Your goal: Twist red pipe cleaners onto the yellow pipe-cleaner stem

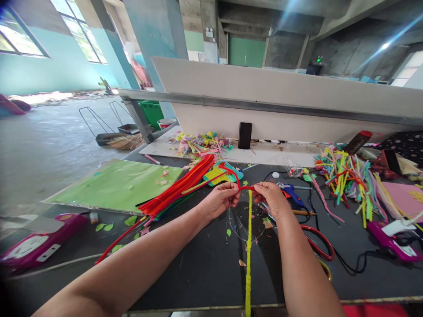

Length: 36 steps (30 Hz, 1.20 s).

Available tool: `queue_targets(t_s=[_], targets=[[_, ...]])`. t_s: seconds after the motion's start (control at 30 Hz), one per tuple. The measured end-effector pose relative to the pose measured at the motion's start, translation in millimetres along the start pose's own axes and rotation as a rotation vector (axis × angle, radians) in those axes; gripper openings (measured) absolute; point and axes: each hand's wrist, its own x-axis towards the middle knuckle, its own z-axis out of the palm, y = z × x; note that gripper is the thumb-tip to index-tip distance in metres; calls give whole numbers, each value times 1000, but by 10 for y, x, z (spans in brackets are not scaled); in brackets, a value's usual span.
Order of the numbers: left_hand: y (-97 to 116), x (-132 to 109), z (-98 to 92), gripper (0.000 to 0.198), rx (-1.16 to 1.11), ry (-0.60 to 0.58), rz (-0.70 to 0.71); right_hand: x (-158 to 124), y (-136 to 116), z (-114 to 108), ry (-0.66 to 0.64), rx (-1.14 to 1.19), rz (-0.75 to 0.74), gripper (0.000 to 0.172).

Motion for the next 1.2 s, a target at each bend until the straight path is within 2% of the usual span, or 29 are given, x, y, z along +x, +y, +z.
queue_targets(t_s=[0.3,0.53,0.8,1.0,1.2], targets=[[-64,9,44,23,-39,80,83,15,21,51,83,-20,6,21],[-28,7,43,22,-73,61,112,-9,-17,87,123,-29,6,20],[13,29,-31,24,-91,9,-23,-27,-22,132,100,-83,-11,20],[38,35,-79,18,-155,-49,-124,-40,-42,163,90,-77,6,17],[54,32,-59,20,-124,-50,-118,-42,-48,159,94,-73,14,18]])
